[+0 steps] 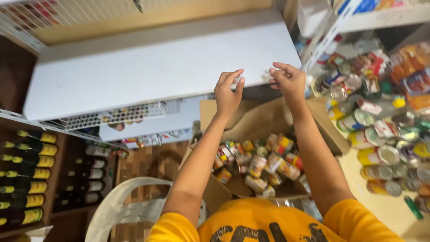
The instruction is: Stocking canned goods from a cardboard box onto a metal shelving unit.
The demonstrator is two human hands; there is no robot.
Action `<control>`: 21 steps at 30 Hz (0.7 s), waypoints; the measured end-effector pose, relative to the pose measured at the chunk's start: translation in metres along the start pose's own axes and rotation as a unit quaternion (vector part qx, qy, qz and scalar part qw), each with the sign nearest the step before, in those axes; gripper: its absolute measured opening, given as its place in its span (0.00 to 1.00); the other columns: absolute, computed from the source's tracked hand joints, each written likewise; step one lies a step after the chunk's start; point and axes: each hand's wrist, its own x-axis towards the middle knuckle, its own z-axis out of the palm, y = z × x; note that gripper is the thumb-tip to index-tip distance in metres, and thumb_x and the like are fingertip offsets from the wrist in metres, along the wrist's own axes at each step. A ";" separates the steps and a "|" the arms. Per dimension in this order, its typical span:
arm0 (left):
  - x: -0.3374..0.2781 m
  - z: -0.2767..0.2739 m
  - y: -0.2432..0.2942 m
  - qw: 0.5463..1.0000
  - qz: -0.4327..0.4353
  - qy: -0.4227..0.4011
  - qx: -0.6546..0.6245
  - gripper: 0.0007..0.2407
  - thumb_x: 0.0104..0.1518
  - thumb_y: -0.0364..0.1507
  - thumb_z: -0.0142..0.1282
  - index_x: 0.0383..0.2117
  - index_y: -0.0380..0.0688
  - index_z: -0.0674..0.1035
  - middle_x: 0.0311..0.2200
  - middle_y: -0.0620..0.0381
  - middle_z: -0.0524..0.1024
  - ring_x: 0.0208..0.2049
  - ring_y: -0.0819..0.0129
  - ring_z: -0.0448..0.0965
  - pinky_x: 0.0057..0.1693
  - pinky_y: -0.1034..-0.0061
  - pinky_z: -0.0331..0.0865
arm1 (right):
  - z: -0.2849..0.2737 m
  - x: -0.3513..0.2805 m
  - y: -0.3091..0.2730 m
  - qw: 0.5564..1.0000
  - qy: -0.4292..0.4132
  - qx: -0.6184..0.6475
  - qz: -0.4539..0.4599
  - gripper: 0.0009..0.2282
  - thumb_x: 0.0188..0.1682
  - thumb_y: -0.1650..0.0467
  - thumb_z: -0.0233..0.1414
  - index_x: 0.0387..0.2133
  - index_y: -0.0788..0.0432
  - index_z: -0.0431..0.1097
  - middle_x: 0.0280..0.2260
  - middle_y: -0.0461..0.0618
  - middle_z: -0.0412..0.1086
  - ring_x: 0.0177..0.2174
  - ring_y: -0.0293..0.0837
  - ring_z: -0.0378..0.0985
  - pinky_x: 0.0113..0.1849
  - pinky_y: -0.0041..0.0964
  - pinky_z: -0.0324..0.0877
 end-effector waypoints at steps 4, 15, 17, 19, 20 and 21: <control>-0.072 0.060 -0.058 0.994 -0.108 -0.011 -0.034 0.10 0.59 0.27 0.62 0.46 0.45 0.82 0.41 0.55 0.80 0.32 0.71 0.80 0.43 0.76 0.76 | -0.047 -0.018 0.071 0.997 0.023 -0.048 0.060 0.16 0.50 0.68 0.63 0.48 0.66 0.76 0.28 0.45 0.75 0.27 0.35 0.78 0.27 0.28 0.74; -0.270 0.130 -0.207 0.924 -0.368 -0.101 0.009 0.10 0.58 0.26 0.62 0.43 0.37 0.84 0.31 0.52 0.86 0.31 0.71 0.85 0.43 0.77 0.77 | -0.103 -0.070 0.214 0.965 -0.046 -0.149 0.210 0.15 0.47 0.71 0.63 0.46 0.64 0.76 0.31 0.45 0.78 0.27 0.32 0.77 0.24 0.29 0.71; -0.293 0.139 -0.232 0.920 -0.380 -0.097 -0.001 0.10 0.57 0.26 0.60 0.43 0.37 0.83 0.33 0.52 0.86 0.32 0.72 0.85 0.43 0.78 0.77 | -0.106 -0.075 0.231 0.963 -0.061 -0.148 0.218 0.15 0.47 0.71 0.62 0.46 0.64 0.76 0.30 0.46 0.77 0.25 0.33 0.75 0.23 0.30 0.70; -0.311 0.147 -0.250 0.916 -0.390 -0.091 -0.010 0.10 0.57 0.25 0.57 0.43 0.37 0.83 0.34 0.53 0.86 0.33 0.73 0.85 0.44 0.78 0.78 | -0.107 -0.079 0.249 0.961 -0.077 -0.145 0.223 0.15 0.47 0.71 0.62 0.47 0.64 0.76 0.28 0.48 0.76 0.24 0.35 0.73 0.22 0.31 0.69; -0.317 0.150 -0.254 0.912 -0.397 -0.094 -0.036 0.10 0.57 0.25 0.58 0.43 0.37 0.83 0.34 0.53 0.86 0.33 0.73 0.85 0.44 0.78 0.77 | -0.106 -0.080 0.258 0.961 -0.090 -0.141 0.222 0.15 0.47 0.71 0.62 0.46 0.64 0.76 0.28 0.47 0.76 0.24 0.34 0.75 0.23 0.30 0.70; -0.325 0.153 -0.258 0.907 -0.404 -0.096 -0.063 0.10 0.57 0.25 0.58 0.43 0.37 0.83 0.35 0.53 0.86 0.34 0.73 0.85 0.44 0.77 0.77 | -0.105 -0.083 0.266 0.960 -0.104 -0.137 0.221 0.15 0.46 0.71 0.62 0.46 0.64 0.76 0.28 0.46 0.77 0.25 0.33 0.77 0.25 0.30 0.71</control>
